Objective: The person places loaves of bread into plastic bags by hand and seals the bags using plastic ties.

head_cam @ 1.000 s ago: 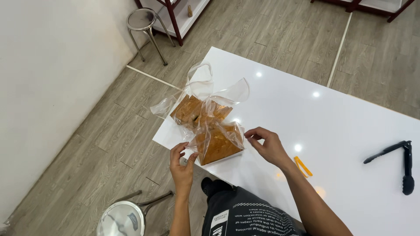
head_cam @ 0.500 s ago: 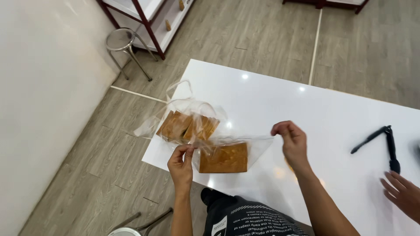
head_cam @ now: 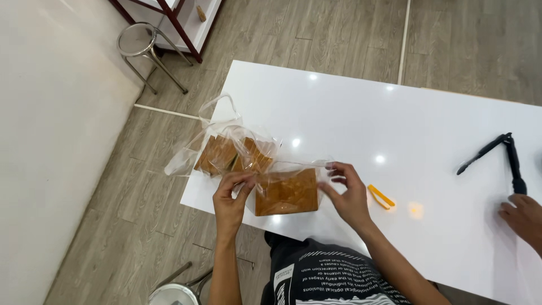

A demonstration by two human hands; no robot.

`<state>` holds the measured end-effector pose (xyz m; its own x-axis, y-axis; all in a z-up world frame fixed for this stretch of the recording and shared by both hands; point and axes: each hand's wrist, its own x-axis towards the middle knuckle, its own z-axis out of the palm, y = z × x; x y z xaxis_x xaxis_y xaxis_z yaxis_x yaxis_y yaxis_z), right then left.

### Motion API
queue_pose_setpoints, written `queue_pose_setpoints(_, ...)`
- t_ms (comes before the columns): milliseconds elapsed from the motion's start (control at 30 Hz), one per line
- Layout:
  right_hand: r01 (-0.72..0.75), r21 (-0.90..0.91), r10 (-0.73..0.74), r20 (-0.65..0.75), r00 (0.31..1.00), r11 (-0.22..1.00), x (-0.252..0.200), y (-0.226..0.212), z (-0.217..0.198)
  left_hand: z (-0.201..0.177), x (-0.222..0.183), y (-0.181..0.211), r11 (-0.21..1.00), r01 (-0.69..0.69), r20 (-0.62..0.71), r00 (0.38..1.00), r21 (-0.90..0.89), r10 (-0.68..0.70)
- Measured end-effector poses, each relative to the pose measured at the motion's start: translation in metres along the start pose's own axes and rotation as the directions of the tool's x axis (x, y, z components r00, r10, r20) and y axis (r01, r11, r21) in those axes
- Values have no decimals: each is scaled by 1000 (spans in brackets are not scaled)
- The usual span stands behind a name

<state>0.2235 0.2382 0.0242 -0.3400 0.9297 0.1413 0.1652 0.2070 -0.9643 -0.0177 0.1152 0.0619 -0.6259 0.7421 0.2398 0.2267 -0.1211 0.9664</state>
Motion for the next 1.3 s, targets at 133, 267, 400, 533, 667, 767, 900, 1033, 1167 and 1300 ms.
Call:
queue_pose_setpoints(133,56,219,-45,-55,997,974,24,22,-17,-3,6,-18,999,-49,-37,998,-22,49)
queue_pose_setpoints(267,117,241,-103,-72,992,963,23,23,-56,7,3,-19,995,-28,-82,996,-94,20)
queue_pose_setpoints(400,91,151,-72,-129,989,984,18,22,-76,37,1,-20,997,-17,9,1000,-71,18)
queue_pose_setpoints(533,104,151,-58,-283,957,983,10,21,-114,45,16,11,998,-43,62,997,-46,46)
queue_pose_setpoints(667,56,178,8,-341,940,982,12,17,-135,39,26,15,998,-54,92,994,-30,57)
queue_pose_setpoints(767,16,206,17,-158,987,978,20,16,-134,38,39,33,997,-80,172,982,5,78)
queue_pose_setpoints(900,-87,80,78,104,992,993,30,9,-109,48,50,80,896,-319,575,813,309,91)
queue_pose_setpoints(1033,4,-77,6,129,992,997,41,17,-93,66,58,13,646,-504,732,669,573,-128)
queue_pose_setpoints(1167,91,36,-92,18,996,995,39,9,-105,62,67,44,791,-392,637,771,470,4)
queue_pose_setpoints(1300,35,206,-12,-110,994,978,26,29,-125,61,62,40,886,-303,455,882,351,121)
